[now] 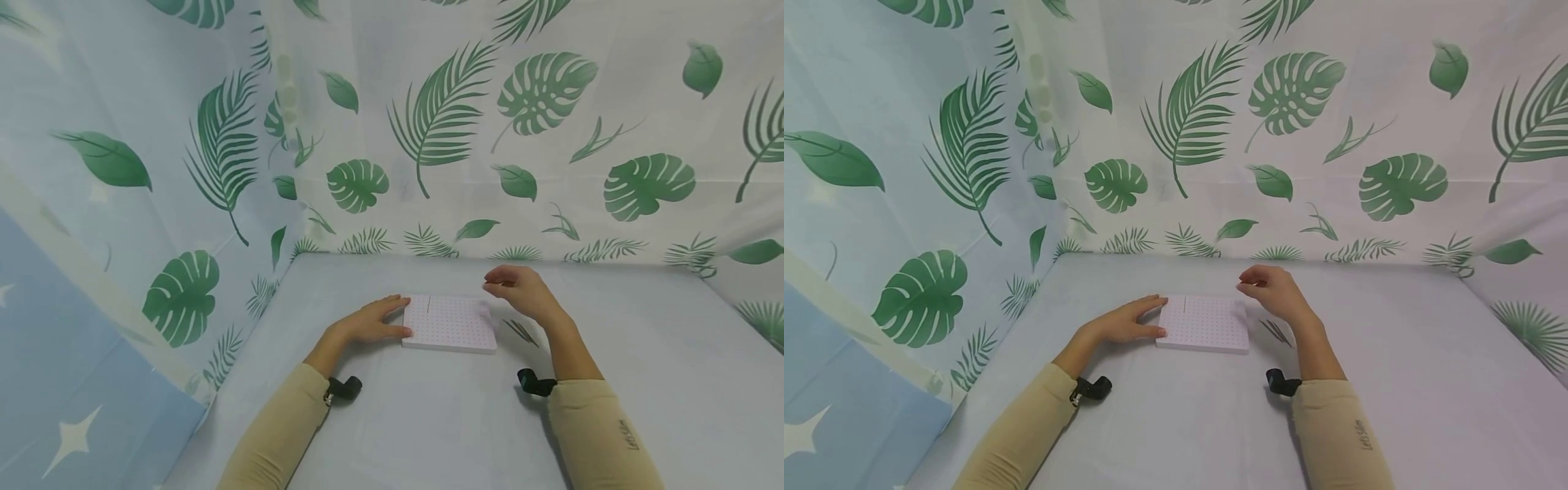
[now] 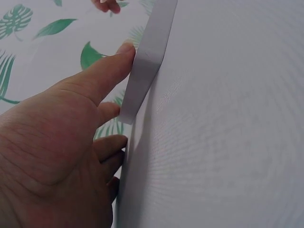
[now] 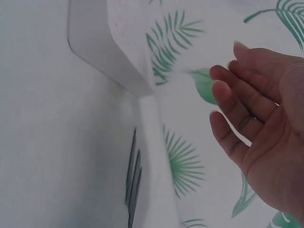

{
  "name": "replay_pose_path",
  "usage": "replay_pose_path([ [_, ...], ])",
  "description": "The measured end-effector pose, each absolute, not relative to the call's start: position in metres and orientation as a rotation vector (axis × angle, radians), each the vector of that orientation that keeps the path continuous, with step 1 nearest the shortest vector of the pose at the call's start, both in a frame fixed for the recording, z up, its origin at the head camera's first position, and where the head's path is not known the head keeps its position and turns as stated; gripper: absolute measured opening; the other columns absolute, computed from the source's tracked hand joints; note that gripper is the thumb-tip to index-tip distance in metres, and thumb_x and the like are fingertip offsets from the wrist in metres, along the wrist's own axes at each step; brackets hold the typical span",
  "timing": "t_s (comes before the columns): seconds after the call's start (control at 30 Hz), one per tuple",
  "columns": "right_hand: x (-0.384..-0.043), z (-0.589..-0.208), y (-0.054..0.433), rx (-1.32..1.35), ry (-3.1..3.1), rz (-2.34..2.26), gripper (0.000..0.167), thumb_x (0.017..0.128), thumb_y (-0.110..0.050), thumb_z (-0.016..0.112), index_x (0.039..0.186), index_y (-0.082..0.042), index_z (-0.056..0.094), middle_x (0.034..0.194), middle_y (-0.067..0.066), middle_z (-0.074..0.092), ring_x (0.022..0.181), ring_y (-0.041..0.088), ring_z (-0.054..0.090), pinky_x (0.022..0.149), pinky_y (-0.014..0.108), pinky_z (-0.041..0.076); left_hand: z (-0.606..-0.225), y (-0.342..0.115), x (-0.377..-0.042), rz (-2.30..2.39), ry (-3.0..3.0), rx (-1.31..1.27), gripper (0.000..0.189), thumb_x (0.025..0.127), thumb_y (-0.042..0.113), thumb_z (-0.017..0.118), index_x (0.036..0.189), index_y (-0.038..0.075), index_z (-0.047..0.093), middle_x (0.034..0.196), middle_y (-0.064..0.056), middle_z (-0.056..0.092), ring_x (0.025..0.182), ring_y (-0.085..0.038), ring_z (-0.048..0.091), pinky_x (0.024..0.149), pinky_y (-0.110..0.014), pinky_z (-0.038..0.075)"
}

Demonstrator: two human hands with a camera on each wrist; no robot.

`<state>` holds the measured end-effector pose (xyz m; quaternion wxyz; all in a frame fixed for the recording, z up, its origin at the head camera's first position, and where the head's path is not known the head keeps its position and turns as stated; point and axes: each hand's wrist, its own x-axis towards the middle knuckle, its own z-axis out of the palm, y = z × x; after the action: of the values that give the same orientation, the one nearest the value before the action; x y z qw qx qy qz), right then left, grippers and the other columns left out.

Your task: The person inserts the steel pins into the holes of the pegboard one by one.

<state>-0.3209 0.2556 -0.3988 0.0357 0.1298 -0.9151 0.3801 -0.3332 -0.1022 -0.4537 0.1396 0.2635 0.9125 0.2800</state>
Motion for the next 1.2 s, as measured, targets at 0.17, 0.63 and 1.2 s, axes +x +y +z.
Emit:
replay_pose_path([
  [0.17,-0.319,-0.399,0.270,0.375,-2.820,1.176,0.037,0.104,-0.034,0.066,0.127,-0.006,0.069,0.122,0.016,0.072,0.114,0.034,0.066,0.095,0.047,0.056,-0.454,-0.103,-0.335,0.815,2.628,0.766,0.087,0.093,0.065,0.067,0.164,0.026,0.035,0.174,-0.006,0.022,0.162,-0.030,0.019,0.130,-0.055,0.018],
  [0.63,-0.318,-0.401,0.295,0.356,-2.938,1.162,0.034,0.103,-0.033,0.066,0.121,-0.004,0.071,0.112,0.020,0.074,0.098,0.027,0.065,0.084,0.036,0.051,-0.452,-0.105,-0.335,0.828,2.612,0.800,0.087,0.093,0.064,0.066,0.164,0.026,0.034,0.174,-0.007,0.021,0.162,-0.030,0.018,0.131,-0.054,0.018],
  [1.2,-0.317,-0.406,0.314,0.233,-3.329,1.062,0.019,0.090,-0.019,0.080,0.102,-0.005,0.075,0.088,0.003,0.070,0.084,0.021,0.060,0.072,0.034,0.051,-0.451,-0.104,-0.334,0.844,2.609,0.794,0.084,0.094,0.060,0.067,0.164,0.025,0.035,0.174,-0.007,0.022,0.162,-0.031,0.019,0.130,-0.055,0.018],
])
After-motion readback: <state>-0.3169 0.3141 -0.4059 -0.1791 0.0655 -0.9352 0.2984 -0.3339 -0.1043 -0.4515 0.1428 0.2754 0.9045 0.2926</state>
